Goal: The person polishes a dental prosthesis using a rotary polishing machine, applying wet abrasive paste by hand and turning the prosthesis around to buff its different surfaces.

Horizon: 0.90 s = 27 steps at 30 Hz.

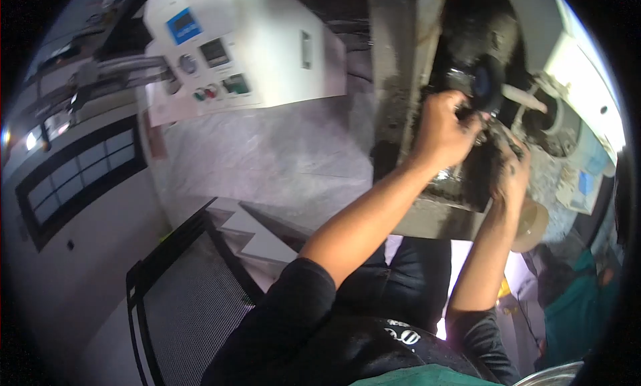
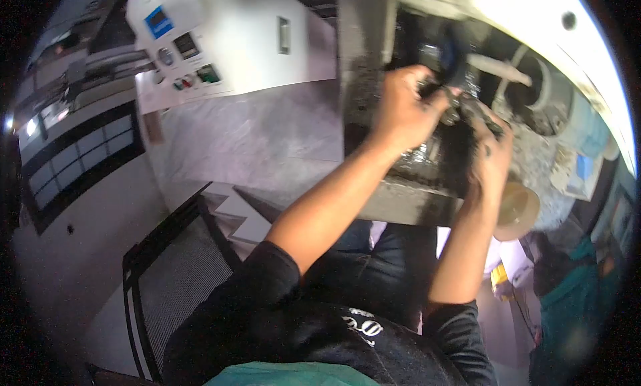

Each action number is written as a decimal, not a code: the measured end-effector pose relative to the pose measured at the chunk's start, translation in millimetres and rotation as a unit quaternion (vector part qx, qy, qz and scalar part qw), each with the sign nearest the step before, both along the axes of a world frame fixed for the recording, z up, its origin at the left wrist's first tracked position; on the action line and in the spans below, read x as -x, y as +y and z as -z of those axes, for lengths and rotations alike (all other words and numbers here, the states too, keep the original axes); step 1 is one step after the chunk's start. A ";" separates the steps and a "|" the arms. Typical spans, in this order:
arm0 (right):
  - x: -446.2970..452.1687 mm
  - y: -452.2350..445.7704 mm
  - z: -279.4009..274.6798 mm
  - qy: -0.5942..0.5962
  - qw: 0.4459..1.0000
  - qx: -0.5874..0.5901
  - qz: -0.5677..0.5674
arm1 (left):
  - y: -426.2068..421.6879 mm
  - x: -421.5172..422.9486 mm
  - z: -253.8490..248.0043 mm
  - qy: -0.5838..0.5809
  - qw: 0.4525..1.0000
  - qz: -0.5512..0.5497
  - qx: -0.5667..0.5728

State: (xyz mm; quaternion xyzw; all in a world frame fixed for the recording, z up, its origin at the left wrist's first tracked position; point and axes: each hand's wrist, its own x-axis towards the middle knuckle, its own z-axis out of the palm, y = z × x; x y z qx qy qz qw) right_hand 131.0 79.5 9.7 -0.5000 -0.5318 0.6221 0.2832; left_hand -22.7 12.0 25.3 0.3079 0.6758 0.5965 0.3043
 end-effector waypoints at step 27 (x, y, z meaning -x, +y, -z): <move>43.2 -6.8 -34.1 -0.032 0.998 0.028 -0.048 | -19.0 -1.0 1.7 -0.028 0.996 -0.056 -0.065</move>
